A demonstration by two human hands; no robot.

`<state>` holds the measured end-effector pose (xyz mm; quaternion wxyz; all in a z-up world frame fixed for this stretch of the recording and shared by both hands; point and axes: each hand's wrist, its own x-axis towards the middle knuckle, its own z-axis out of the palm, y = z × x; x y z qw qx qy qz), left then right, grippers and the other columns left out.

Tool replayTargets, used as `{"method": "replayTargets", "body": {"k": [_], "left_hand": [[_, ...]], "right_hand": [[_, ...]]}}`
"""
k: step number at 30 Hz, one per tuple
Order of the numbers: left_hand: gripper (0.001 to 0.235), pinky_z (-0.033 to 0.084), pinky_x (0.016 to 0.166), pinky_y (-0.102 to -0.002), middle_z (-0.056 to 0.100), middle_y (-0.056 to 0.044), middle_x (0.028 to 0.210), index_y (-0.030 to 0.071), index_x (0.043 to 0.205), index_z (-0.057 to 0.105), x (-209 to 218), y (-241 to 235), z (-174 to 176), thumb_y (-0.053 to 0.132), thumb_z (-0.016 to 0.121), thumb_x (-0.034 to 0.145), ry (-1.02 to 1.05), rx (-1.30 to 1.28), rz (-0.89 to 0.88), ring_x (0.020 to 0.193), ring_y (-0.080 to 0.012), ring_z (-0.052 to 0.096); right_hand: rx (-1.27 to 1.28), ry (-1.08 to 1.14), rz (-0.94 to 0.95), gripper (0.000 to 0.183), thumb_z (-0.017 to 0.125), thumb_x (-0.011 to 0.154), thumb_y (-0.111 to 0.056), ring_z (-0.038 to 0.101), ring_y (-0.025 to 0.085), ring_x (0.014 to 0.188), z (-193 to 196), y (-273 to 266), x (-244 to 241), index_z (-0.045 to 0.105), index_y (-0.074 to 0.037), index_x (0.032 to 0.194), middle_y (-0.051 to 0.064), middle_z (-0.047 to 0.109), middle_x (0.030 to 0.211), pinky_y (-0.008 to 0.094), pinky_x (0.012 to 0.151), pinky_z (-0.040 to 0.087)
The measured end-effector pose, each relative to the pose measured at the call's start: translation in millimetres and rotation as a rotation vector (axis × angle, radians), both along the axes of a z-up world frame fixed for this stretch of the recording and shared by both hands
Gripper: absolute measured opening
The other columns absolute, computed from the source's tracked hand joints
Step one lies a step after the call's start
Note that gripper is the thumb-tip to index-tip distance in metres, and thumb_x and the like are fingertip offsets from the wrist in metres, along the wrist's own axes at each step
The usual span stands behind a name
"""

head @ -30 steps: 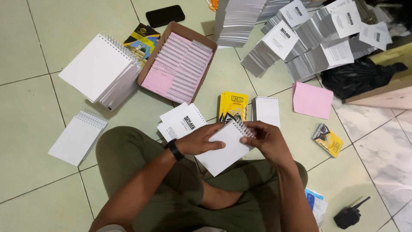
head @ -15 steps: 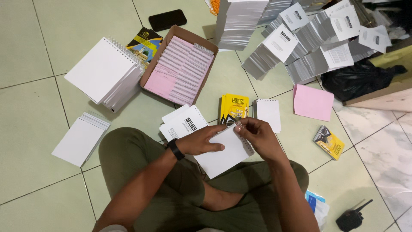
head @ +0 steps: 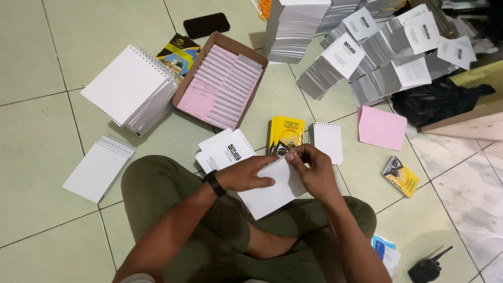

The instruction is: The person sits on the floor and assembles spiral notebooks by hand. They pick up stacks of paper, align them, and insert spiral bindings into the holes. The person then places the assembled notebooks into yellow packaging sleeves.

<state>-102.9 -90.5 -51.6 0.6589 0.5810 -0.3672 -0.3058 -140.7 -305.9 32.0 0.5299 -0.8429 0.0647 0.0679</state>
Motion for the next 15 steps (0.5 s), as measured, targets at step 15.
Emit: {"method": "replayTargets", "body": {"k": [15], "left_hand": [[0.055,0.042,0.112,-0.049,0.065,-0.017,0.134,0.002,0.148,0.051,5,-3,-20,0.011,0.066,0.095,0.009,-0.08,0.013,0.123,-0.0263,0.059]], "right_hand": [[-0.046,0.08,0.071,0.022,0.066,0.101,-0.02,0.062,0.029,0.077,19,9,-1,0.073,0.001,0.097,0.016,0.063,0.075,0.044,0.078,0.051]]}}
